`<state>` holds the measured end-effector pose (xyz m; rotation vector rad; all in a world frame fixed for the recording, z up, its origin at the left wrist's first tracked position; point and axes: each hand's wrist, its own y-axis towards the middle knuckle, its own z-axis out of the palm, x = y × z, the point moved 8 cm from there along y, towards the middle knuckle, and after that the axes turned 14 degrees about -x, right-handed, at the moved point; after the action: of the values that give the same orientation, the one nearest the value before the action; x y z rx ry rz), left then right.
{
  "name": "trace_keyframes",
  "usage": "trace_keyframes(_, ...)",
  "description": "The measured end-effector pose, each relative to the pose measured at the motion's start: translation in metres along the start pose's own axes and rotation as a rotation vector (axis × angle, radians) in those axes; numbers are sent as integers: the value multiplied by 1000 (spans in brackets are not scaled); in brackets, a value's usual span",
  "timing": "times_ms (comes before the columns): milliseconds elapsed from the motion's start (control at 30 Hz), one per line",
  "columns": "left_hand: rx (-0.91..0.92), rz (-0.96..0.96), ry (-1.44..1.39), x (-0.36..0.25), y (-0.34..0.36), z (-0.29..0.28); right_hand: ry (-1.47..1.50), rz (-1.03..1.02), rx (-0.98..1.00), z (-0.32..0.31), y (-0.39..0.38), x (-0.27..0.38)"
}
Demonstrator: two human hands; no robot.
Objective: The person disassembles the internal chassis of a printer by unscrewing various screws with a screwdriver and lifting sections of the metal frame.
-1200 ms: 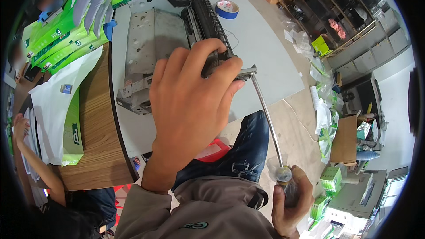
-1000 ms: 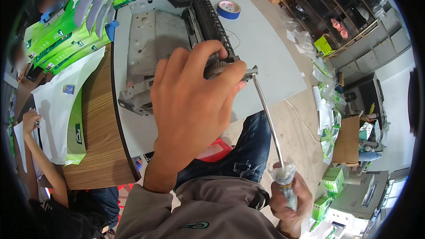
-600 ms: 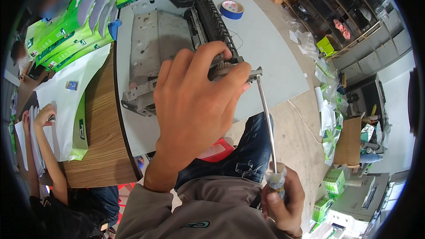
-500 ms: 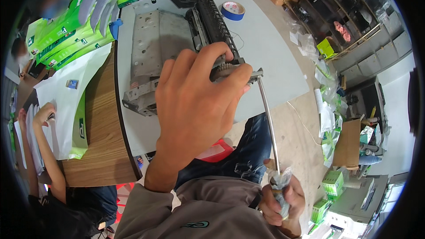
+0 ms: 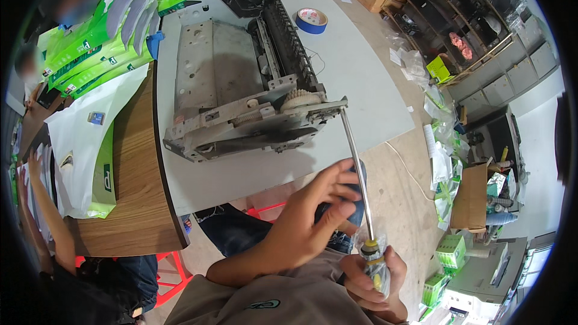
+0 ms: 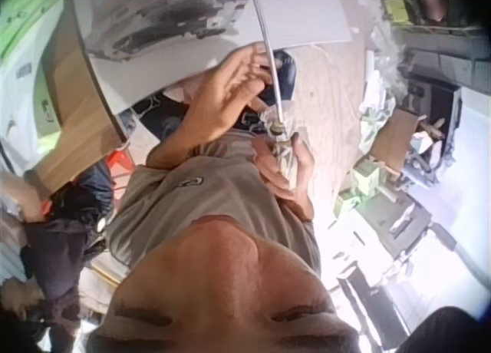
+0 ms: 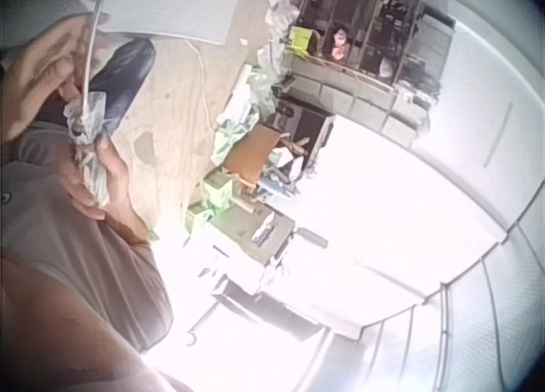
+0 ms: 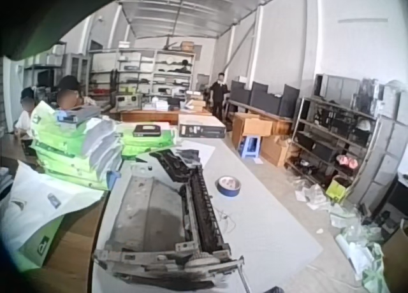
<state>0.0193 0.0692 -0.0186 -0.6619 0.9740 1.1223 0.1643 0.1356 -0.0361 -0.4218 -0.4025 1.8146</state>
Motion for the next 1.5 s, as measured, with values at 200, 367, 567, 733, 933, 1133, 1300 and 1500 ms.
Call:
trace_keyframes(200, 262, -308, -489, 34, 18, 22, -592, -423, -283, 5, -5, 22)
trace_keyframes(367, 284, -269, -565, 36, 25, 28, -1793, -792, -803, 24, -44, 38)
trace_keyframes(567, 159, -329, -538, 44, 25, 20, -1030, -631, -370, -12, -16, 31)
trace_keyframes(733, 115, -316, -493, 41, 28, 17, -746, -514, -348, -18, -17, 27)
trace_keyframes(933, 188, -266, -577, 34, 28, 20, -1867, -1199, -648, 6, -31, 42)
trace_keyframes(1133, 232, -329, -540, 38, 30, 21, -646, -396, -261, -17, -5, 25)
trace_keyframes(1300, 141, -54, -79, 9, 35, 7, -1261, -996, -526, 3, -25, 42)
trace_keyframes(1500, -277, 1026, 1068, -109, 9, -1, -1708, -1395, -625, 29, -39, 42)
